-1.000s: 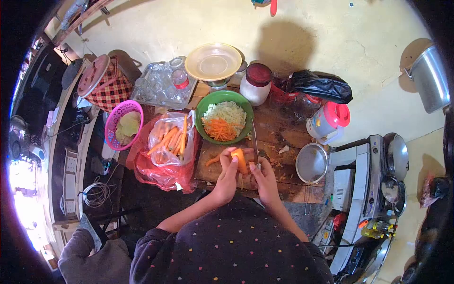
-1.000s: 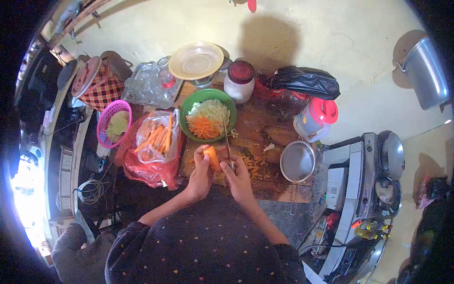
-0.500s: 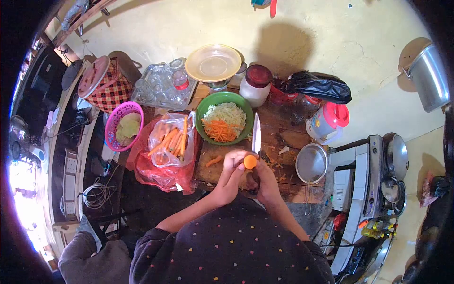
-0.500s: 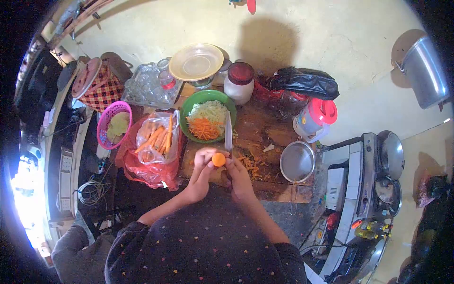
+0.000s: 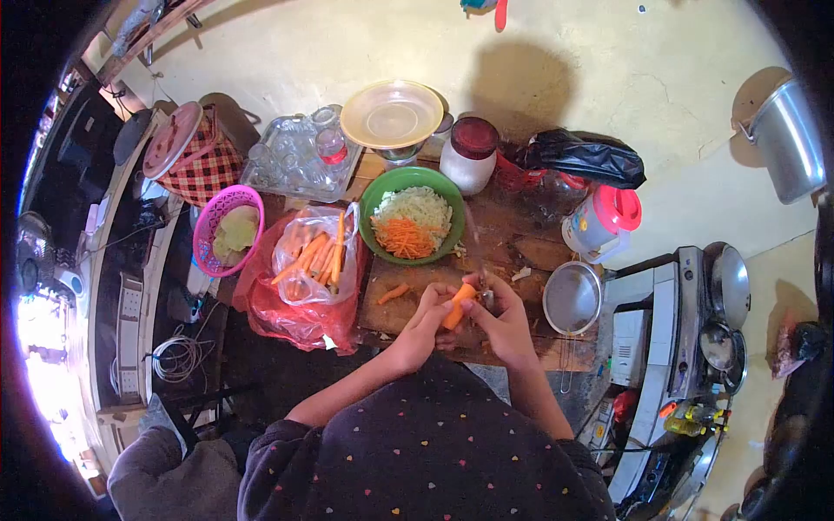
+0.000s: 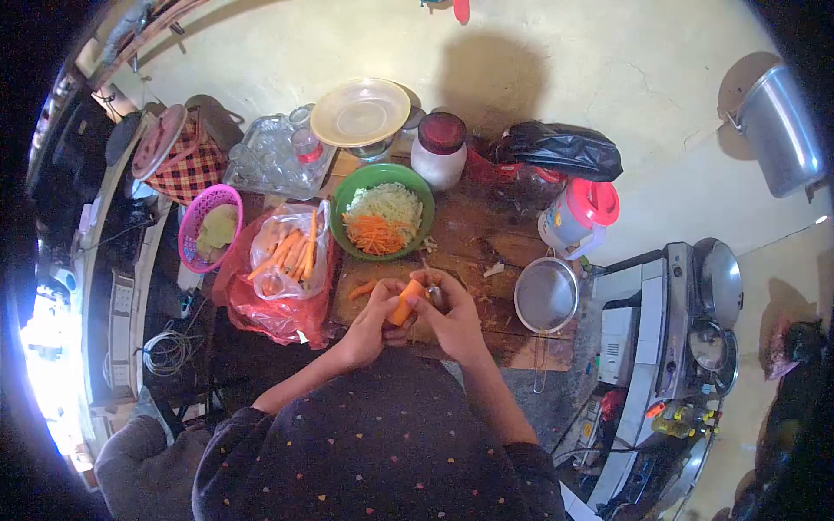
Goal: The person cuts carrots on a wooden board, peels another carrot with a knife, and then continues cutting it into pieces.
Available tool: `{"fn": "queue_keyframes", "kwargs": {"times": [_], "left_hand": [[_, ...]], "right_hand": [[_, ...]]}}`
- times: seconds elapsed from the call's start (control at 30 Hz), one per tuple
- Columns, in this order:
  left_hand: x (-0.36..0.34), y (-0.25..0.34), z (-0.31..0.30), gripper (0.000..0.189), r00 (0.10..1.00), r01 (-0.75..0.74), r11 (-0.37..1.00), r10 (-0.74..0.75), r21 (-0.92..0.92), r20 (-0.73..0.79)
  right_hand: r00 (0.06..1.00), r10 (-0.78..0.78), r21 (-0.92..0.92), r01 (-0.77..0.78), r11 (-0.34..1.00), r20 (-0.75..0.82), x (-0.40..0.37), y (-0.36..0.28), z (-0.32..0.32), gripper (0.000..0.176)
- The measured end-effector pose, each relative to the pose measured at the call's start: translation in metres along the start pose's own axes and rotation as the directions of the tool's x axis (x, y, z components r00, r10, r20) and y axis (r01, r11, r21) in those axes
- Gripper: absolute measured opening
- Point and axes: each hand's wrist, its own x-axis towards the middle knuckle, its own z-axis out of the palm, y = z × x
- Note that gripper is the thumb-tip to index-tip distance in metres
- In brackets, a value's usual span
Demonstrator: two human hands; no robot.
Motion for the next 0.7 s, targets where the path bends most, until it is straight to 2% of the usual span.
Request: {"fn": "queue_keyframes", "kwargs": {"times": [0.03, 0.13, 0.2, 0.23, 0.3, 0.33, 0.4, 0.5, 0.63, 0.7], "left_hand": [[-0.001, 0.001, 0.001, 0.033, 1.0, -0.027, 1.0, 0.027, -0.009, -0.01], [-0.004, 0.008, 0.005, 0.04, 0.995, -0.095, 0.993, 0.092, -0.069, -0.04], [-0.005, 0.011, 0.004, 0.041, 0.992, -0.121, 0.981, 0.114, -0.151, -0.054], [-0.005, 0.009, 0.0, 0.04, 0.989, -0.145, 0.962, 0.147, -0.233, -0.008], [-0.006, 0.002, -0.009, 0.038, 0.972, -0.175, 0.902, 0.221, -0.394, 0.075], [-0.006, 0.001, -0.007, 0.038, 0.972, -0.227, 0.914, 0.236, -0.337, -0.016], [-0.004, 0.0, 0.002, 0.037, 0.941, -0.314, 0.927, 0.276, -0.205, -0.194], [-0.002, -0.008, 0.005, 0.034, 0.9, -0.397, 0.913, 0.367, -0.091, -0.237], [-0.003, -0.012, -0.002, 0.028, 0.933, -0.347, 0.916, 0.316, -0.2, -0.173], [-0.004, -0.008, 0.003, 0.027, 0.939, -0.333, 0.906, 0.293, -0.262, -0.18]], "right_hand": [[0.999, -0.039, -0.013, 0.039, 0.999, 0.009, 0.0, 0.001, 0.003, 0.038], [0.945, -0.321, -0.371, 0.276, 0.887, -0.064, -0.002, -0.004, 0.006, 0.042], [0.965, -0.262, -0.467, 0.228, 0.855, -0.008, -0.01, -0.011, 0.006, 0.045], [0.973, -0.23, -0.513, 0.206, 0.833, 0.016, -0.014, -0.015, 0.006, 0.047], [0.958, -0.262, -0.574, 0.28, 0.769, 0.116, -0.02, -0.022, 0.01, 0.051], [0.947, -0.275, -0.6, 0.318, 0.734, 0.165, -0.022, -0.026, 0.013, 0.053], [0.954, -0.211, -0.67, 0.298, 0.679, 0.211, -0.025, -0.036, 0.018, 0.057], [0.948, -0.197, -0.754, 0.318, 0.575, 0.249, -0.025, -0.039, 0.023, 0.061], [0.91, -0.332, -0.755, 0.396, 0.523, 0.248, -0.024, -0.033, 0.026, 0.065], [0.932, -0.282, -0.776, 0.35, 0.524, 0.23, -0.026, -0.037, 0.028, 0.065]]}}
